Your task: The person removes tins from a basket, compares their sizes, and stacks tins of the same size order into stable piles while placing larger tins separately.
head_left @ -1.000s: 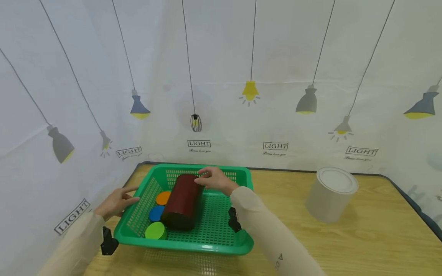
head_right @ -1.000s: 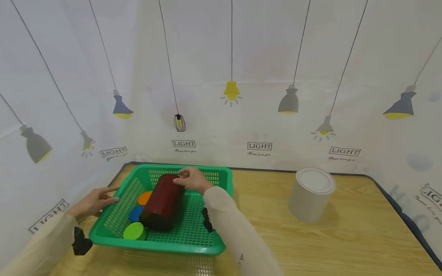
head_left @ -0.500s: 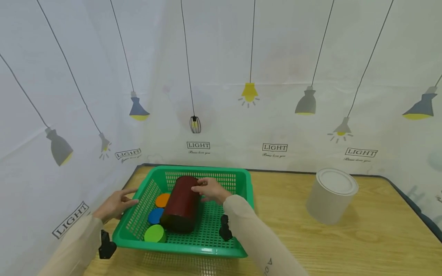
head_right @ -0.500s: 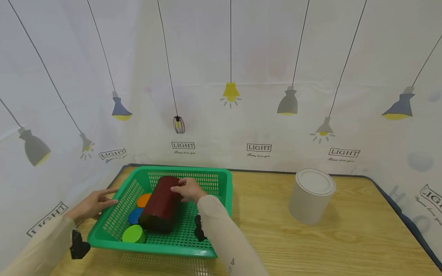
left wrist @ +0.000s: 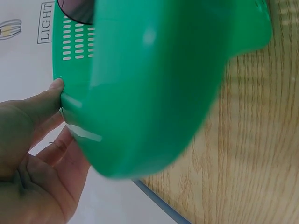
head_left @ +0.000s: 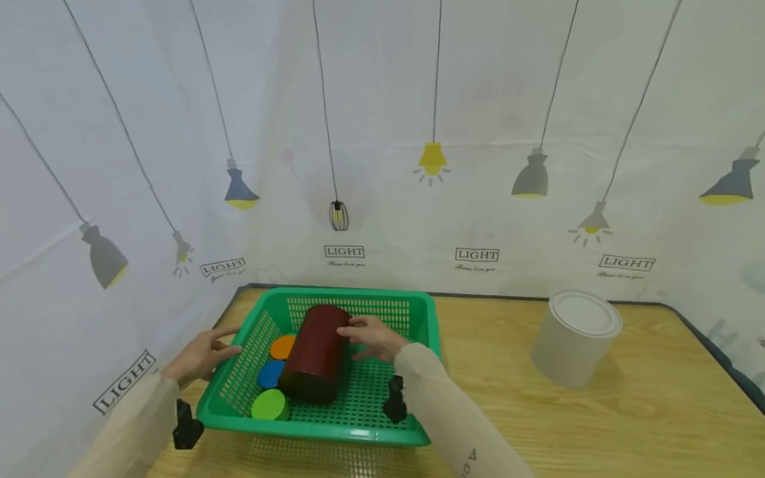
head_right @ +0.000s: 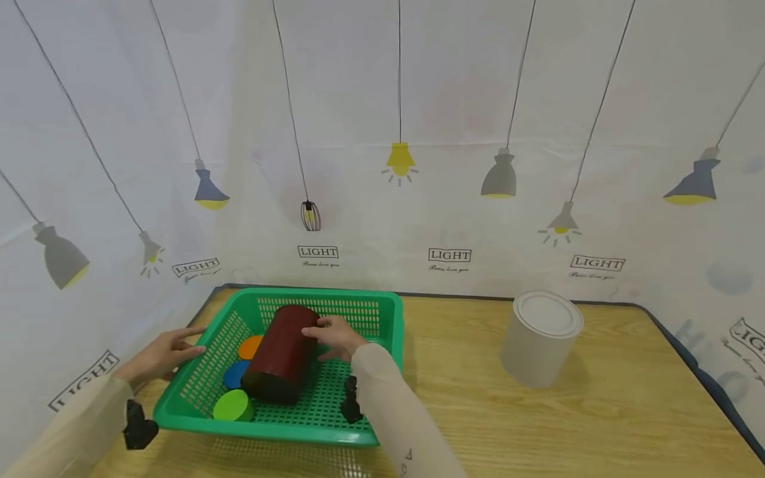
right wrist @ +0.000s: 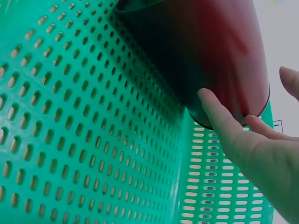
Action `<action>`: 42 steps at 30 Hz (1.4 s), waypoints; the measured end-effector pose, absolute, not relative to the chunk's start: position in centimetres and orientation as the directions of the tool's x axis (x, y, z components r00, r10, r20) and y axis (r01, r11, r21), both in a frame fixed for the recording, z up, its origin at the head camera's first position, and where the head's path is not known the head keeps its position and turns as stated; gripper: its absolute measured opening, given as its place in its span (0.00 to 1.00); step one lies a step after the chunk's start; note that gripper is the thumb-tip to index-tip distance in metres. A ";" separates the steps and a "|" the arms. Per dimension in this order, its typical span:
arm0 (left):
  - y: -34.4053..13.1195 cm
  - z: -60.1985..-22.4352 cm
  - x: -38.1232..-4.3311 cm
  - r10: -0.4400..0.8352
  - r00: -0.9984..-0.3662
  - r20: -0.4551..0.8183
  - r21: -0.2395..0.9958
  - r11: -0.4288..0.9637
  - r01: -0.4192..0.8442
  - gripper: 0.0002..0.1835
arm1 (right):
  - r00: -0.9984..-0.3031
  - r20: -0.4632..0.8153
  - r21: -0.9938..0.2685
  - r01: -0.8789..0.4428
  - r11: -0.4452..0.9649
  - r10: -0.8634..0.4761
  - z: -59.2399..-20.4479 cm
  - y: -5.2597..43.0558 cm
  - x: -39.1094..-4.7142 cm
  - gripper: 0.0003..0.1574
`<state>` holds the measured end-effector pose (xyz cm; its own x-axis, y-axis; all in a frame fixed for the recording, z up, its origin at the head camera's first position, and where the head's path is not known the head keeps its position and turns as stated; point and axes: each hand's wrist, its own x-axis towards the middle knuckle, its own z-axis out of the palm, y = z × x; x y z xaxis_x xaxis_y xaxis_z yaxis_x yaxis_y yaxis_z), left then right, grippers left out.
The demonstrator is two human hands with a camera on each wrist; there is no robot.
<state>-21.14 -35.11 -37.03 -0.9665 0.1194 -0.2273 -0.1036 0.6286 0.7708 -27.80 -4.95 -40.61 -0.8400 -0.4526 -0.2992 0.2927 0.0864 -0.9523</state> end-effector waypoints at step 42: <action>-35.0 -36.9 -21.2 0.103 -0.970 -0.220 0.747 0.658 -0.100 0.31 | -0.807 -0.364 -0.927 0.265 0.266 -0.465 -41.7 -5.9 -26.9 0.49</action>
<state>-21.17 -35.00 -36.91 -0.9701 0.1025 -0.2200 -0.0998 0.6577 0.7466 -26.91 -5.93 -41.69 -0.8069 -0.4655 -0.3637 0.2646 0.2657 -0.9270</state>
